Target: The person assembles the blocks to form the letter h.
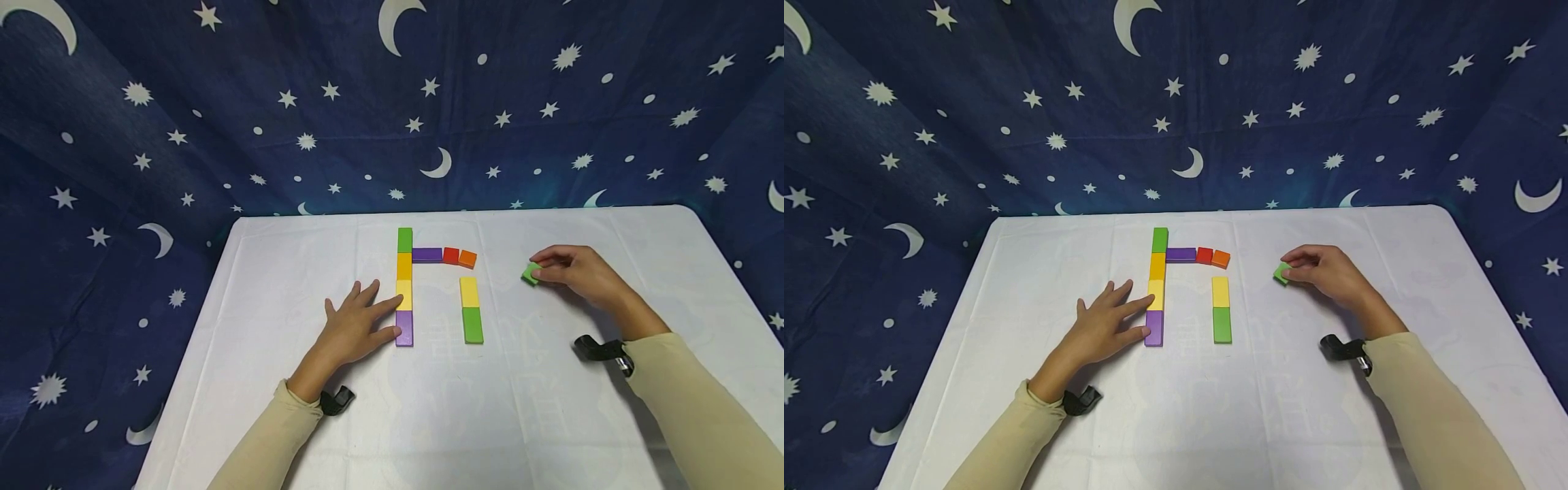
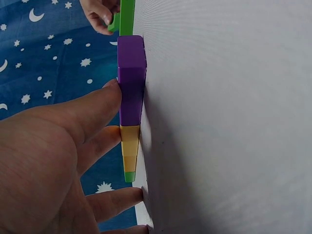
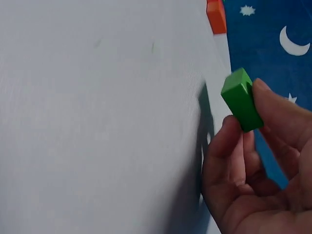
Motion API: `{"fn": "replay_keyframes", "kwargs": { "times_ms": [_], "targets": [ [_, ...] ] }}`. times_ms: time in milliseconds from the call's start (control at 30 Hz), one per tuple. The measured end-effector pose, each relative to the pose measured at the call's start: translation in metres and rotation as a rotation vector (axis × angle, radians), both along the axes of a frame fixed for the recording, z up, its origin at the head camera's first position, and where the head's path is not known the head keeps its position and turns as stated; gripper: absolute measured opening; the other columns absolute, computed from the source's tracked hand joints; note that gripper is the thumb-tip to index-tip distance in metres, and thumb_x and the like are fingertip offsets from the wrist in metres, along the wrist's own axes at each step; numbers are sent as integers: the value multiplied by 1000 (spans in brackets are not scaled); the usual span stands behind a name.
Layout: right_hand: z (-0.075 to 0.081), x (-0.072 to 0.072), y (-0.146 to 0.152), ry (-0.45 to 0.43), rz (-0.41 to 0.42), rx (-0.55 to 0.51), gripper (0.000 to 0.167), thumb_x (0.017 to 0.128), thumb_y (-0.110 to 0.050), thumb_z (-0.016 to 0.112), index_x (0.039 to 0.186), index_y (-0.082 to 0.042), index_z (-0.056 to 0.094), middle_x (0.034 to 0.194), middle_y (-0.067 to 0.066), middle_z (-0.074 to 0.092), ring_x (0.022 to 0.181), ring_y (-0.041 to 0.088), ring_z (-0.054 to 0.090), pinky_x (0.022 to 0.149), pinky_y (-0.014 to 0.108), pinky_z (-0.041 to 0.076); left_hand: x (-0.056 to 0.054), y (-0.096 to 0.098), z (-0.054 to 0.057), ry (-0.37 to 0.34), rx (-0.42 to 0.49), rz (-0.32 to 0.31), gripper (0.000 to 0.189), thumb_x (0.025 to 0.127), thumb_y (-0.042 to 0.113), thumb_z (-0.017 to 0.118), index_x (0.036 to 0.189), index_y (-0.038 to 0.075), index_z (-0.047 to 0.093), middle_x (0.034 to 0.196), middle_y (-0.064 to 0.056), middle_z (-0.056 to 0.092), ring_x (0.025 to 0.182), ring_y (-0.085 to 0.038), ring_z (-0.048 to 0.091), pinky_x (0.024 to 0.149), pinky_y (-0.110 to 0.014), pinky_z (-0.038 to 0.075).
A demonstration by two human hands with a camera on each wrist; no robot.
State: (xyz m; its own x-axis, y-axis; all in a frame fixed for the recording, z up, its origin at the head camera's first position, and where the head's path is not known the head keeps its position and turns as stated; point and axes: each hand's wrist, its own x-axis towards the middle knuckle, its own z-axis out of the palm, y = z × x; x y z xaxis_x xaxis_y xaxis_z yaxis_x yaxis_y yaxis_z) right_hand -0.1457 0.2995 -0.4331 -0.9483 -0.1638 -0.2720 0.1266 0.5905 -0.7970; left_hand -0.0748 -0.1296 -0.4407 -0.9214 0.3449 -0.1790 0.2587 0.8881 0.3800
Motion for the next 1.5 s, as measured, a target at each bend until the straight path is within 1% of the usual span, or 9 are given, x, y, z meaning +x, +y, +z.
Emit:
{"fn": "replay_keyframes", "kwargs": {
  "times_ms": [167,267,400,533,800,1000,1100,1267,1500],
  "targets": [
    [-2,-2,-11,-98,-50,-323,46,94,-11,75,131,10,58,96,-9,69,88,2,69,82,26,61,0,0,0,-2,1,3,60,91,56,69,148,42,53,166,-10,36,155,-45,22,105,-88,12],
    [-2,-3,-19,-140,-58,-404,45,95,-5,71,133,12,55,98,-8,68,92,3,71,85,26,60,0,1,0,-4,1,5,60,91,56,69,148,42,53,166,-10,35,156,-45,22,105,-88,12],
    [-1,-4,-31,-177,-54,-365,49,97,-8,69,139,9,53,112,-10,65,98,-1,68,90,25,59,0,1,1,-6,-2,5,60,91,56,69,148,42,53,166,-10,35,156,-45,22,105,-88,12],
    [-1,-7,-43,-204,-60,-335,50,97,-9,69,142,6,53,123,-4,60,102,0,66,93,26,58,0,1,1,-9,-4,5,61,91,56,69,148,43,52,166,-10,35,156,-45,21,105,-88,12],
    [-2,-12,-64,-205,-101,-366,40,98,-5,67,133,8,55,115,9,60,97,10,68,90,33,60,0,1,0,-11,1,7,61,91,56,69,148,42,52,166,-10,35,156,-45,21,106,-88,11],
    [-2,-13,-78,-178,-114,-322,40,98,-10,68,135,3,60,136,15,53,104,8,64,92,27,58,0,1,0,-6,-3,2,61,91,56,69,148,42,52,166,-10,35,155,-45,22,105,-88,12],
    [-2,-14,-84,-173,-115,-319,41,98,-9,68,136,2,60,142,16,51,106,7,63,92,24,57,0,1,1,-6,-3,2,60,91,56,69,148,42,53,166,-10,35,155,-45,22,105,-89,12],
    [-2,-15,-95,-161,-136,-299,41,95,-11,71,134,1,62,139,19,56,105,12,62,87,18,57,1,1,2,-9,3,3,60,91,56,69,147,42,53,166,-10,35,155,-45,22,105,-89,12],
    [-4,-15,-104,-129,-172,-245,36,94,-16,75,126,-3,67,137,16,56,113,25,56,81,13,55,1,1,2,-9,5,0,60,91,56,69,148,42,53,166,-11,36,155,-45,22,105,-89,12]
  ]
}}
